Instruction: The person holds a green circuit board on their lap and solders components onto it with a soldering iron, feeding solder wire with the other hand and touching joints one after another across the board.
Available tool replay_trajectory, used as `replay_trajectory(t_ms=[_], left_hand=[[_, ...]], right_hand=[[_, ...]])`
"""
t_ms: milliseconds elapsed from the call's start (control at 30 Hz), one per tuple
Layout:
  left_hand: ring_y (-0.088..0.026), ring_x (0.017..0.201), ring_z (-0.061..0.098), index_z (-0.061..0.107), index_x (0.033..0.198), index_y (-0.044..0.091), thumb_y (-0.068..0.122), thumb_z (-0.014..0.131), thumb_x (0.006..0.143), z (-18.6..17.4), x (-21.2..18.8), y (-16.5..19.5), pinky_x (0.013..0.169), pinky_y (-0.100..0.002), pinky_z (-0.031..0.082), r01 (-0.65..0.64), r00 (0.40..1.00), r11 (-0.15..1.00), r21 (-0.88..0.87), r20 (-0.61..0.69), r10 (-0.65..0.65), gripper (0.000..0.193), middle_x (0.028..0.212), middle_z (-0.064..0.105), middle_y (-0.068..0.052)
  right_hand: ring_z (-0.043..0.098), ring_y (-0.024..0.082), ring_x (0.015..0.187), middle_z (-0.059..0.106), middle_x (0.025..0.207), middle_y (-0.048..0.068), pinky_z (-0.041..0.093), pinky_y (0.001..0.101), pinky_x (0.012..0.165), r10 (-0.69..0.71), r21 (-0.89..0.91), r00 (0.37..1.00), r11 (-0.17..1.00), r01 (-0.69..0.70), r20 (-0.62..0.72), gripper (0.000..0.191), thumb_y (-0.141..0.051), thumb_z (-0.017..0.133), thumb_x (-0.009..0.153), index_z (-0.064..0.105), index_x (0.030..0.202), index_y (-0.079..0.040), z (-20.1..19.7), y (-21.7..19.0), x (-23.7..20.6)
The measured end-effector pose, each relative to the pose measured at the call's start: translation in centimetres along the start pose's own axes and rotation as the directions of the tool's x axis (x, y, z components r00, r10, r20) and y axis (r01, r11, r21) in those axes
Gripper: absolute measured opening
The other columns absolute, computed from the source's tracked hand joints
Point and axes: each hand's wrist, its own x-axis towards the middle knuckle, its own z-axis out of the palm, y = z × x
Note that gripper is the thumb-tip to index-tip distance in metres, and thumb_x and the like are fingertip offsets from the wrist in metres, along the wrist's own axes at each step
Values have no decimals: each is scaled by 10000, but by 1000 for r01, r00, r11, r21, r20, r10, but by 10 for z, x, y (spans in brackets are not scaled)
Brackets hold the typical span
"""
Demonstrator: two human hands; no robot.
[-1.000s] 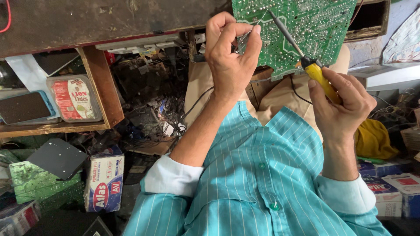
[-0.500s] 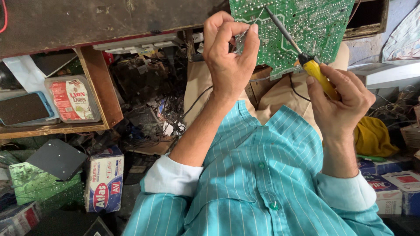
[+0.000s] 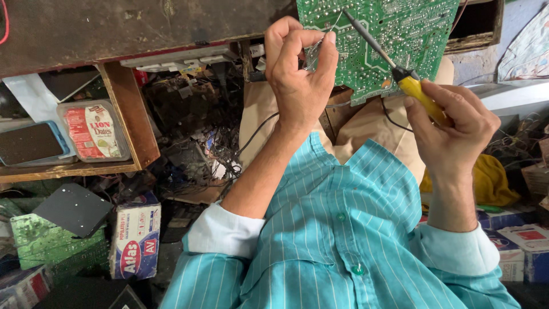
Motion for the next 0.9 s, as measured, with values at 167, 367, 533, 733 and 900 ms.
replay_trajectory(t_ms=[167,367,533,733,900], left_hand=[[-143,884,553,644,971,59,59,788,940,1,1,1,718,-289,461,2,1000,1000,0,-7,-2,148,1021,561,-38],[-122,856,535,649,965,56,64,791,938,0,0,0,699,-272,452,19,1000,1000,-15,4,-19,145,1066,561,-36],[-134,877,552,650,959,59,66,798,936,2,1,-2,720,-282,463,7,1000,1000,14,-12,-7,150,1025,558,-29],[-148,887,555,656,950,56,65,800,924,1,2,-3,725,-292,465,-6,1000,1000,20,3,6,146,1053,555,-45],[-140,864,548,646,949,53,61,793,931,-2,1,-1,710,-289,463,-14,1000,1000,4,13,14,148,1029,566,-39]], right_hand=[[597,34,788,722,975,65,438,158,636,196,170,979,964,-204,61,195,22,843,1035,762,1210,46,4,15,-5],[599,30,807,712,967,46,450,156,667,198,180,978,962,-205,61,181,30,833,1044,762,1209,50,6,28,-12],[594,30,795,704,944,46,443,156,657,212,181,976,959,-219,58,178,24,836,1043,764,1204,48,7,30,-14],[612,38,825,727,998,61,466,162,696,172,171,984,969,-178,54,205,40,816,1018,763,1215,49,6,27,-13],[628,77,813,735,998,104,474,192,685,108,96,993,989,-111,35,223,37,829,997,759,1208,55,3,13,-5]])
